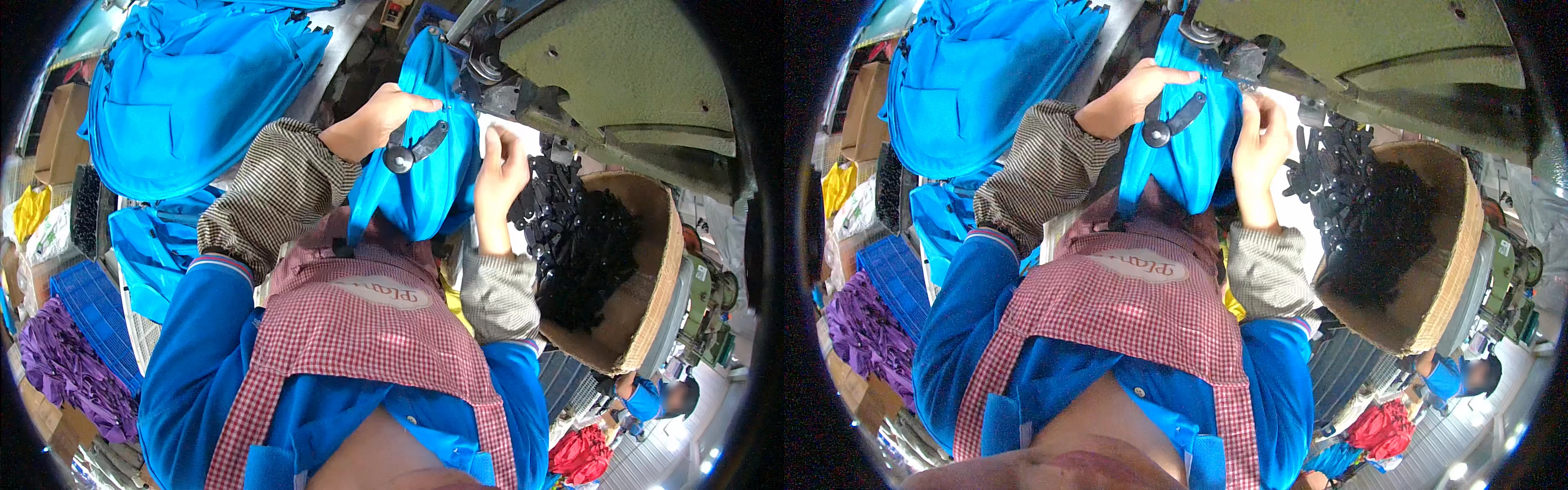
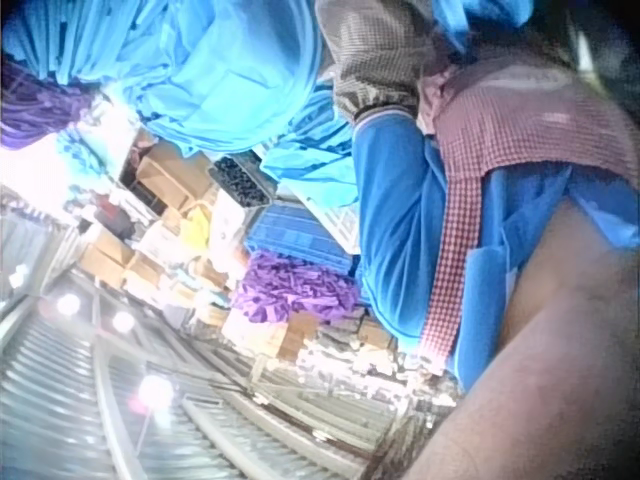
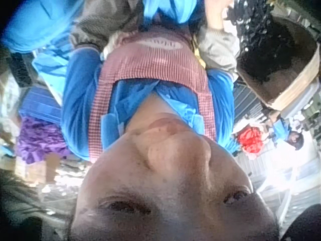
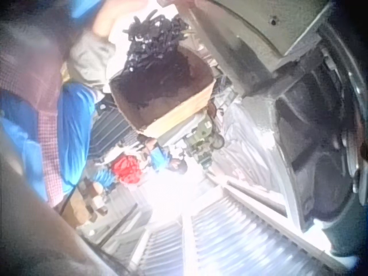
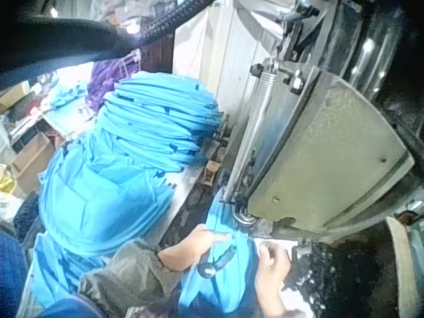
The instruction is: The person sews black plastic clips onto blue fabric bags using a sewing machine. They repeatedly pick up a bag, align a clip, and sew it in place, then place the finished bag into a white basket. The person also handles a yellow bag and black clips from a cardboard box.
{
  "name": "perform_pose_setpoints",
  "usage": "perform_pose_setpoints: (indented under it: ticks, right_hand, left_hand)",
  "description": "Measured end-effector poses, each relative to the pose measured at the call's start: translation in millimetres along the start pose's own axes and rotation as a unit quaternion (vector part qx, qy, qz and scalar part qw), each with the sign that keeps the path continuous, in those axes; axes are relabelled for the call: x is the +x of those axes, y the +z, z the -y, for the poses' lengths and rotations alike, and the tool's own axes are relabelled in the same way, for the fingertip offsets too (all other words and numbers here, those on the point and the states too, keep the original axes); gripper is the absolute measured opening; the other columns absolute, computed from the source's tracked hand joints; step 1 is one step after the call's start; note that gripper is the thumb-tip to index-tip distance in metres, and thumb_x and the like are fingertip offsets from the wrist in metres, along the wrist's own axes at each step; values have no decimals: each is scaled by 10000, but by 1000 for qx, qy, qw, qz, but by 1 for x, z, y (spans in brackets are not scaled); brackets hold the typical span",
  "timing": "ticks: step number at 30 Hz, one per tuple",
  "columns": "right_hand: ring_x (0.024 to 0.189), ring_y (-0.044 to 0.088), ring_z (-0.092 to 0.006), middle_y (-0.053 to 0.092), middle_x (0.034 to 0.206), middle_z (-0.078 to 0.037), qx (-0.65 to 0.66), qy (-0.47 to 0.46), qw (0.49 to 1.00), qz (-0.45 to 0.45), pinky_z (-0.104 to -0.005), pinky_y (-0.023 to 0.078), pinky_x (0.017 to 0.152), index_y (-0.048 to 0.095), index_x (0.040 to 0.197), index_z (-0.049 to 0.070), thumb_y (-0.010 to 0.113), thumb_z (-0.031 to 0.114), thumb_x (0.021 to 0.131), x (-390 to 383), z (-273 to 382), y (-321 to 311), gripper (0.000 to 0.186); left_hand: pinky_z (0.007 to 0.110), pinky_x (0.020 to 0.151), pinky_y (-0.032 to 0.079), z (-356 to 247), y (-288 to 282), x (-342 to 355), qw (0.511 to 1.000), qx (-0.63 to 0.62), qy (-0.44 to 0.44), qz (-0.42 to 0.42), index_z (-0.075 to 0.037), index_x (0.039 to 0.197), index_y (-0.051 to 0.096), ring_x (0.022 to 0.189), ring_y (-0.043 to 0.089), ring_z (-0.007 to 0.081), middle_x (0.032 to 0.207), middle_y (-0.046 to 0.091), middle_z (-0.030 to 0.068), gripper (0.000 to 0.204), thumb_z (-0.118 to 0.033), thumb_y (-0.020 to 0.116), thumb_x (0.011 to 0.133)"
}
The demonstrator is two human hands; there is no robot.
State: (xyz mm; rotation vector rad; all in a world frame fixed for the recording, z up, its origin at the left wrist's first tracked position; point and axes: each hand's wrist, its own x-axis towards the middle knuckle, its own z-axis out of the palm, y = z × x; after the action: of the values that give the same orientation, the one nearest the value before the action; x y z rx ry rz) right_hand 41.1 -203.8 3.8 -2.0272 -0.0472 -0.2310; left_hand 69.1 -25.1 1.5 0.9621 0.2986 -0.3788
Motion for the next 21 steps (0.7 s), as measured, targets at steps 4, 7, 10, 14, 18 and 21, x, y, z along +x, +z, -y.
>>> perform_pose_setpoints:
  ticks: [4,7,10,14,18,21]
  right_hand:
    - [371,454,-73,536,495,-23,179,197,951,157,-199,343,369,563,627,46,595,250,848,-24,29,15,302]
    - [383,441,-59,510,476,-10,209,162,958,113,-192,329,372,542,586,49,584,196,854,-9,37,14,308]
    - [378,420,-56,490,466,0,188,154,962,123,-199,312,367,535,573,50,581,197,855,-5,32,13,322]
    - [384,378,-56,478,462,11,130,107,981,101,-215,281,373,523,539,52,581,208,854,1,30,16,357]
    - [413,387,-108,483,450,-67,-10,79,989,128,-290,332,424,547,576,16,615,223,816,10,11,12,324]
    - [467,449,-144,521,532,-137,-92,-43,995,-3,-315,382,478,561,641,-4,658,236,776,7,11,5,292]
  left_hand:
    - [327,614,517,6,8,-3,997,-66,-16,-23,11,858,628,663,630,203,818,644,117,157,-89,653,740]
    - [289,630,492,13,2,-10,998,21,49,-34,-14,872,632,667,619,176,813,645,87,179,-157,640,764]
    - [255,669,464,31,8,-35,997,14,73,24,-36,904,622,719,589,115,820,628,33,194,-209,592,822]
    - [269,755,464,43,7,-51,995,-9,67,70,-22,1053,564,837,576,123,948,605,29,274,-187,591,836]
    - [261,738,466,46,7,-46,997,-3,53,61,-8,987,606,804,590,125,900,625,47,248,-165,634,798]
    - [262,733,474,45,2,-42,996,-58,44,46,5,958,616,791,605,145,894,636,65,240,-122,657,758]
